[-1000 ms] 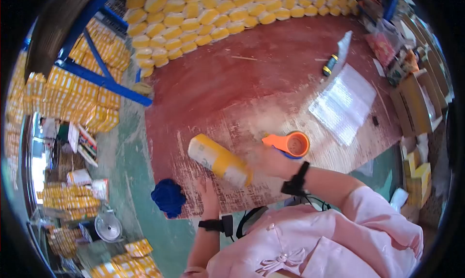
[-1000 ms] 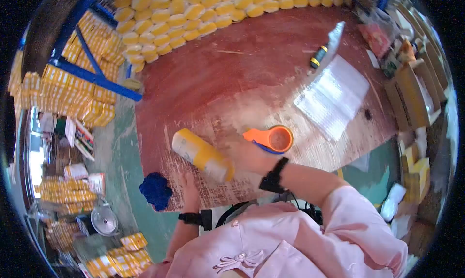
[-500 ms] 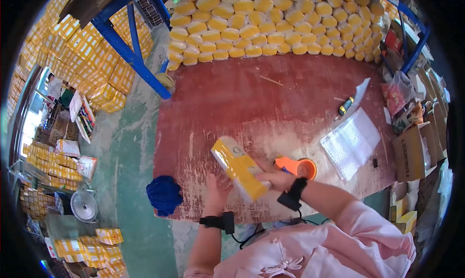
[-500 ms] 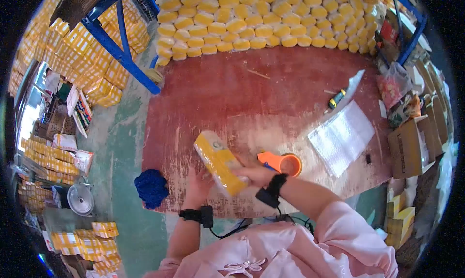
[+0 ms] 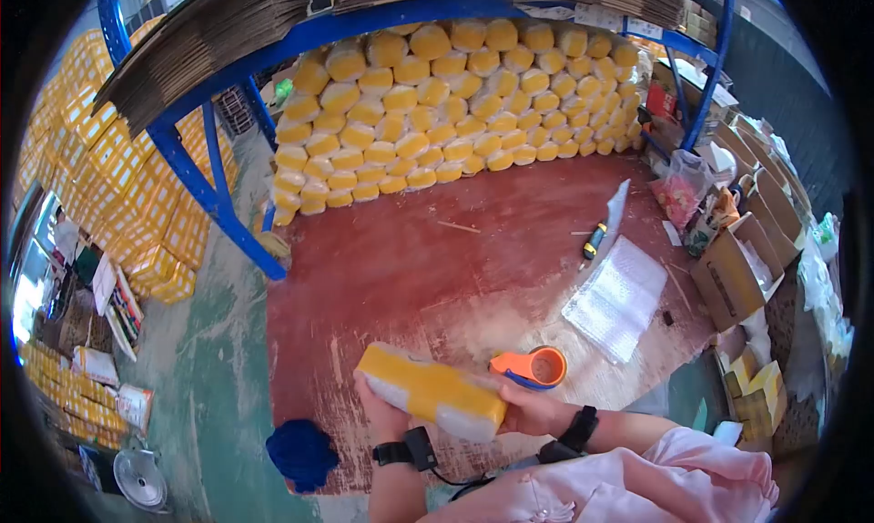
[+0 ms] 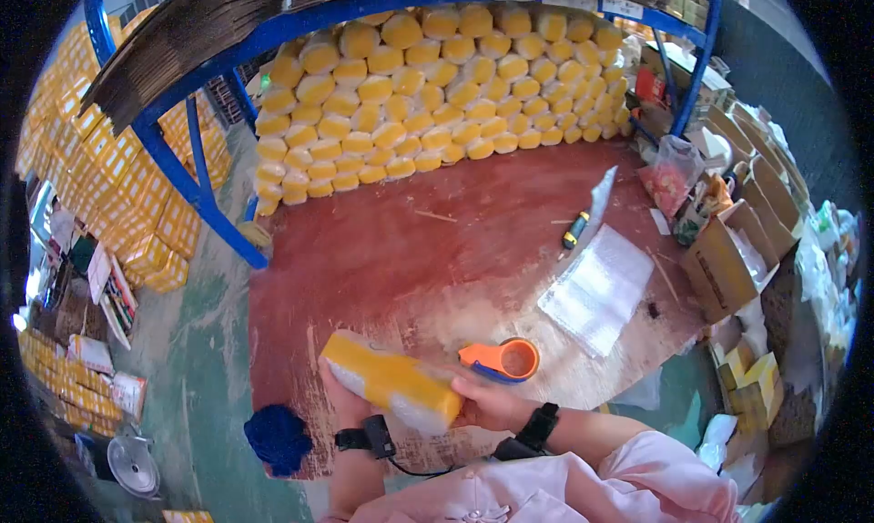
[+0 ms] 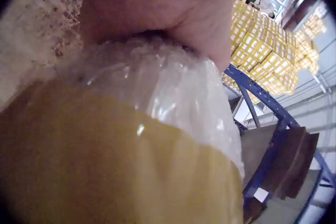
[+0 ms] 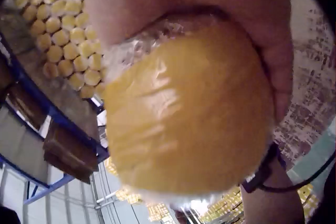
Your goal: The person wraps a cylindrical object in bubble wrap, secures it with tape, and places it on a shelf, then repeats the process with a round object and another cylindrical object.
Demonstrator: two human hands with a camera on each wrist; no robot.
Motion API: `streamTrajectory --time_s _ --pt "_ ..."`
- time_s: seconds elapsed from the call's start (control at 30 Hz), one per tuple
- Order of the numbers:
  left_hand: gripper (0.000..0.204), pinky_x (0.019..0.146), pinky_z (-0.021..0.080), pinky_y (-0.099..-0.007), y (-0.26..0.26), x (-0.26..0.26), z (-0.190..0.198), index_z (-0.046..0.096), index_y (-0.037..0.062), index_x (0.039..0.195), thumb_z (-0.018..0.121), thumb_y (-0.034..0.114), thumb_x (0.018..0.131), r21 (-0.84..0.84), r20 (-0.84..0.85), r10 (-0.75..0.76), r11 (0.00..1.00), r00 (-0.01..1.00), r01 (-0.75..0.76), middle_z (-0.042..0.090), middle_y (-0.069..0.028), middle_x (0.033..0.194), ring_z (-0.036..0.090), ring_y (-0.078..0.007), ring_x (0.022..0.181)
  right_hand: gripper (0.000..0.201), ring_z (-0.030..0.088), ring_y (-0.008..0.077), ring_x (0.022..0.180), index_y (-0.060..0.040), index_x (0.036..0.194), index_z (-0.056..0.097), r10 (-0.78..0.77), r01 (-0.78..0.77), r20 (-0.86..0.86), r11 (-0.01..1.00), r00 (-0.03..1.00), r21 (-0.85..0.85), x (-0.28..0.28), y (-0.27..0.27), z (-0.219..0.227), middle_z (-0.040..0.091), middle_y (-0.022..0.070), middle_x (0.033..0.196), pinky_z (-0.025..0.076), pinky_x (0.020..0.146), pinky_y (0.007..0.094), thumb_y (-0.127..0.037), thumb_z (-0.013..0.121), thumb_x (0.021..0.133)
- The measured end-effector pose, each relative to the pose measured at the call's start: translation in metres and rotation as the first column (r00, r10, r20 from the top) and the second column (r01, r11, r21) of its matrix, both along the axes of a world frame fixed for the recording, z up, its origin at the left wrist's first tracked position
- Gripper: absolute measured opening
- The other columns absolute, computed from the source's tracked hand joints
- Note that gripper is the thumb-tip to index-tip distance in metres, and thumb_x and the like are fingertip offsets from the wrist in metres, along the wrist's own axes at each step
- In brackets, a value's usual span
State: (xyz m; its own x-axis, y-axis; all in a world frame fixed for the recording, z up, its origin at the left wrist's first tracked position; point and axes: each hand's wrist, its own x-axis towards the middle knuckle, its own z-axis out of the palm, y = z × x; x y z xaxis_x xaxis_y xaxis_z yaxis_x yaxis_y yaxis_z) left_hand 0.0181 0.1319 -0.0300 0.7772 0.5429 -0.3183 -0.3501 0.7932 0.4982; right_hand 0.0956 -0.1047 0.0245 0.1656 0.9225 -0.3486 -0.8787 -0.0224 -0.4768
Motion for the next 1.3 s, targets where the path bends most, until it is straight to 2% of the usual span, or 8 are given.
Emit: streamTrajectory --time_s 0.1,0.33,0.5,0.6,0.73,0.8,0.9,1.3 --pt "0.051 0.096 0.042 -0.0413 0.007 0.007 0.007 0.048 0.0085 0.124 0.038 0.048 0.093 0.019 0.025 0.029 0.999 0.999 -0.029 0.054 -0.0087 0.122 0.053 -0.0262 0.111 0.061 0.044 0.0212 0.122 -0.0188 0.141 0.027 -0.147 0.160 0.178 0.985 0.973 -0.062 -0.009 0.007 0.006 0.040 0.0032 0.136 0.043 0.093 0.0477 -0.048 0.047 0.091" --pt "0.062 0.100 0.037 -0.0489 -0.002 0.025 0.068 0.021 0.0182 0.142 0.050 0.038 0.091 0.445 0.315 0.019 0.880 0.949 -0.166 0.035 -0.0089 0.139 0.041 -0.0267 0.123 0.069 0.043 0.0287 0.124 -0.0175 0.138 0.034 -0.229 0.227 -0.054 0.973 0.972 -0.039 0.003 0.010 0.016 0.043 0.0069 0.137 0.037 0.096 0.0562 -0.051 0.055 0.081" --pt "0.074 0.105 0.031 -0.0462 -0.018 0.033 0.066 0.013 0.0161 0.145 0.057 0.026 0.087 0.231 0.261 -0.221 0.960 0.940 0.161 0.028 -0.0114 0.145 0.034 -0.0283 0.130 0.068 0.047 0.0321 0.121 -0.0116 0.138 0.035 -0.395 0.393 -0.005 0.912 0.919 0.114 0.022 0.003 0.050 0.044 0.0122 0.136 0.039 0.095 0.0531 -0.047 0.051 0.082" --pt "0.076 0.106 0.029 -0.0362 -0.010 0.036 -0.007 0.028 0.0039 0.140 0.067 0.011 0.076 0.925 -0.266 -0.243 0.208 0.933 0.317 0.029 -0.0135 0.144 0.035 -0.0303 0.128 0.067 0.048 0.0322 0.119 -0.0140 0.137 0.037 -0.525 0.519 0.139 0.851 0.840 0.080 0.041 -0.013 0.080 0.046 0.0113 0.134 0.040 0.093 0.0519 -0.046 0.052 0.079" --pt "0.067 0.108 0.025 -0.0432 -0.002 0.035 -0.066 0.039 0.0066 0.134 0.069 0.017 0.075 0.754 -0.648 -0.012 0.128 0.761 0.644 0.033 -0.0130 0.140 0.033 -0.0330 0.129 0.062 0.050 0.0309 0.116 -0.0163 0.134 0.040 -0.643 0.642 0.357 0.754 0.677 0.140 0.084 -0.039 0.129 0.049 0.0100 0.130 0.046 0.086 0.0489 -0.048 0.048 0.082" --pt "0.057 0.110 0.016 -0.0507 0.004 0.039 -0.085 0.046 0.0106 0.127 0.067 0.028 0.077 0.675 -0.604 0.323 -0.278 0.729 0.683 0.036 -0.0112 0.138 0.027 -0.0331 0.132 0.059 0.050 0.0307 0.116 -0.0168 0.134 0.040 -0.682 0.691 0.428 0.704 0.593 0.164 0.111 -0.043 0.158 0.048 0.0096 0.131 0.047 0.083 0.0474 -0.049 0.046 0.084" --pt "0.053 0.110 0.011 -0.0545 0.002 0.050 -0.101 0.048 0.0140 0.126 0.061 0.038 0.080 0.584 -0.533 0.445 -0.422 0.720 0.693 0.036 -0.0087 0.138 0.022 -0.0311 0.134 0.054 0.053 0.0319 0.108 -0.0188 0.128 0.046 -0.759 0.774 0.411 0.609 0.505 0.173 0.168 -0.039 0.194 0.052 0.0068 0.124 0.047 0.081 0.0478 -0.052 0.044 0.086" --pt "0.050 0.110 0.014 -0.0541 -0.003 0.066 -0.103 0.052 0.0134 0.122 0.061 0.032 0.077 0.538 -0.576 0.499 -0.364 0.647 0.760 0.039 -0.0066 0.136 0.026 -0.0295 0.133 0.045 0.043 0.0270 0.120 -0.0121 0.126 0.044 -0.857 0.823 0.369 0.477 0.359 0.309 0.373 -0.010 0.218 0.047 0.0090 0.129 0.037 0.098 0.0490 -0.041 0.043 0.091"
